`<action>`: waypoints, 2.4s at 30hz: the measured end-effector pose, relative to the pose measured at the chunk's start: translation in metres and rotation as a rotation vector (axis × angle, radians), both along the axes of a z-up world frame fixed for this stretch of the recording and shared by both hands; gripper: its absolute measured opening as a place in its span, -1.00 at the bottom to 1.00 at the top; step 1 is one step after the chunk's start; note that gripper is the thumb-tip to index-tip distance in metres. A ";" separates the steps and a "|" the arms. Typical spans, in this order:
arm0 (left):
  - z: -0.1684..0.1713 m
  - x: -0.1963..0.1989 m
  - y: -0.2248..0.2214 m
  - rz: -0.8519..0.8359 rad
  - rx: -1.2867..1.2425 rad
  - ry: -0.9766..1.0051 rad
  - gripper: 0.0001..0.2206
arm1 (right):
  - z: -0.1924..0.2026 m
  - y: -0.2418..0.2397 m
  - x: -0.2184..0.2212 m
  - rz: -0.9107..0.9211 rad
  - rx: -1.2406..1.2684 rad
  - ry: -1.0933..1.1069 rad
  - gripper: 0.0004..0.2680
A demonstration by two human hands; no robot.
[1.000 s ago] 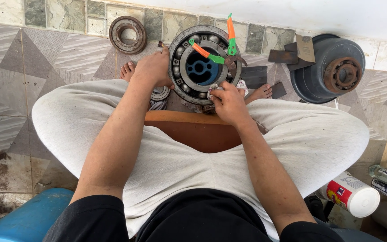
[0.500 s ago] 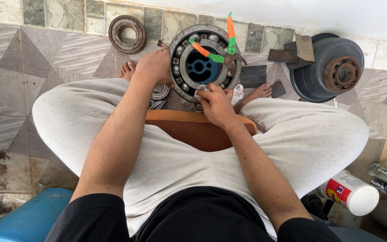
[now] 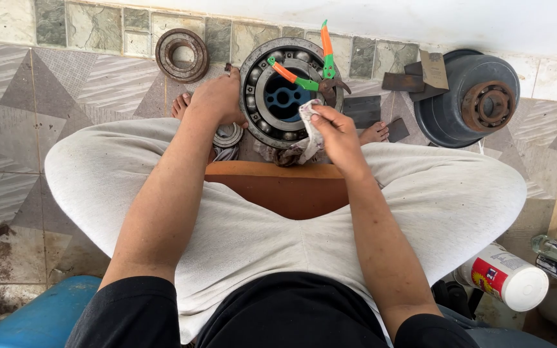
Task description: Cleaning a large ball bearing and other mechanical components using a cloth and small scraping tools
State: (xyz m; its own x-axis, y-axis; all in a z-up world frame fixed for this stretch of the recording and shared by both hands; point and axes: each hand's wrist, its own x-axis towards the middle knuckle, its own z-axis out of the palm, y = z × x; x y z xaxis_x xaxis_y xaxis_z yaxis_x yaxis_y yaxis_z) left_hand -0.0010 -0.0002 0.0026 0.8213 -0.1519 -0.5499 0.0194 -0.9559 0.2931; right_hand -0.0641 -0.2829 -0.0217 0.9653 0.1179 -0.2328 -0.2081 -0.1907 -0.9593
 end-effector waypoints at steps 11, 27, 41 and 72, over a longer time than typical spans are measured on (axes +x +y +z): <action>0.102 -0.025 -0.053 -0.135 -0.244 0.043 -0.26 | 0.026 -0.029 0.013 -0.243 0.782 0.131 -0.89; 0.038 -0.041 -0.079 -0.064 -0.864 0.082 -0.85 | 0.084 -0.008 0.004 -0.058 0.488 -0.172 -0.95; 0.024 -0.050 -0.094 -0.058 -0.817 0.088 -0.86 | 0.029 -0.009 0.003 -0.196 0.349 -0.238 -0.90; 0.044 -0.004 -0.008 0.045 -0.110 -0.055 -0.67 | 0.015 -0.002 -0.019 0.605 -1.093 -0.229 -0.74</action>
